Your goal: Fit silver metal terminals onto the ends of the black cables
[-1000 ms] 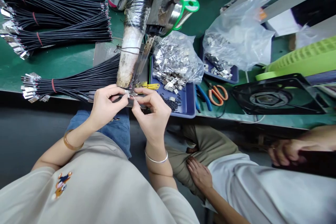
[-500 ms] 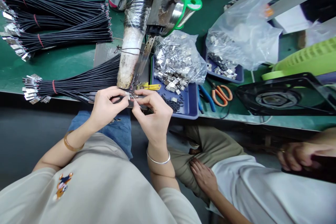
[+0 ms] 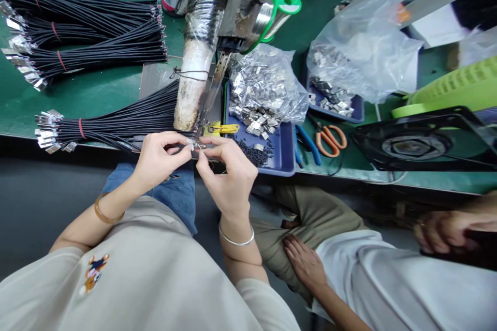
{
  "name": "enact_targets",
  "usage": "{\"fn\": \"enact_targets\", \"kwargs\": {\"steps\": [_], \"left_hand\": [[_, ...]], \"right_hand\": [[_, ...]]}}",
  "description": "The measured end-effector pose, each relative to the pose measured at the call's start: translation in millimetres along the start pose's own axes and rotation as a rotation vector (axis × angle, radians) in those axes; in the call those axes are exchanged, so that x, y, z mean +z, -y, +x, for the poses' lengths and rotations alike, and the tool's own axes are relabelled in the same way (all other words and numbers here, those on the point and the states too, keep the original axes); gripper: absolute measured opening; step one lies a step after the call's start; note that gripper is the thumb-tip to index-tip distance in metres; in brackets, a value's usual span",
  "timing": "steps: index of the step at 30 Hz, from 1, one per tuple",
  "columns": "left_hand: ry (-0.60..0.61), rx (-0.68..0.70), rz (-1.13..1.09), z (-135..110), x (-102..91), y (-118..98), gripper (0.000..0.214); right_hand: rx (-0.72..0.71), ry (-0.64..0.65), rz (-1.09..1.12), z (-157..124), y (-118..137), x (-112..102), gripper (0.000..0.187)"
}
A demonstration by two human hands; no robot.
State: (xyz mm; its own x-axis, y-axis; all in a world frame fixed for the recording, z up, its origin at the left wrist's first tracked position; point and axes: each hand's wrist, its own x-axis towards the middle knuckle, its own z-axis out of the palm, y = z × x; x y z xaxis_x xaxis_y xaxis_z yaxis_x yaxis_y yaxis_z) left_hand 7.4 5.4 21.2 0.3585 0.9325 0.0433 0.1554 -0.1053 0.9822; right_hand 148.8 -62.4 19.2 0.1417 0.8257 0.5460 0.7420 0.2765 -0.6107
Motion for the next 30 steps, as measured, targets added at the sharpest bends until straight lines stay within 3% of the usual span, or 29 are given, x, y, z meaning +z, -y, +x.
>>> {"fn": "enact_targets", "kwargs": {"steps": [6, 11, 13, 22, 30], "left_hand": [[-0.023, -0.021, -0.059, -7.2, 0.7, 5.4, 0.016], [-0.019, 0.039, -0.071, -11.4, -1.5, 8.8, 0.014], [-0.018, 0.049, -0.084, -11.8, -2.1, 8.5, 0.013], [-0.062, -0.004, -0.103, -10.8, 4.8, 9.5, 0.011], [-0.125, 0.086, -0.026, -8.6, 7.0, 4.7, 0.013]], "right_hand": [[-0.034, -0.162, -0.059, -11.3, 1.5, 13.7, 0.015], [0.286, -0.077, 0.290, -12.6, 3.2, 14.7, 0.011], [0.334, -0.050, 0.361, -11.6, 3.1, 13.2, 0.011], [0.101, -0.102, 0.082, -7.6, 1.7, 15.0, 0.016], [0.027, -0.124, 0.005, -2.8, 1.2, 14.0, 0.017]]}}
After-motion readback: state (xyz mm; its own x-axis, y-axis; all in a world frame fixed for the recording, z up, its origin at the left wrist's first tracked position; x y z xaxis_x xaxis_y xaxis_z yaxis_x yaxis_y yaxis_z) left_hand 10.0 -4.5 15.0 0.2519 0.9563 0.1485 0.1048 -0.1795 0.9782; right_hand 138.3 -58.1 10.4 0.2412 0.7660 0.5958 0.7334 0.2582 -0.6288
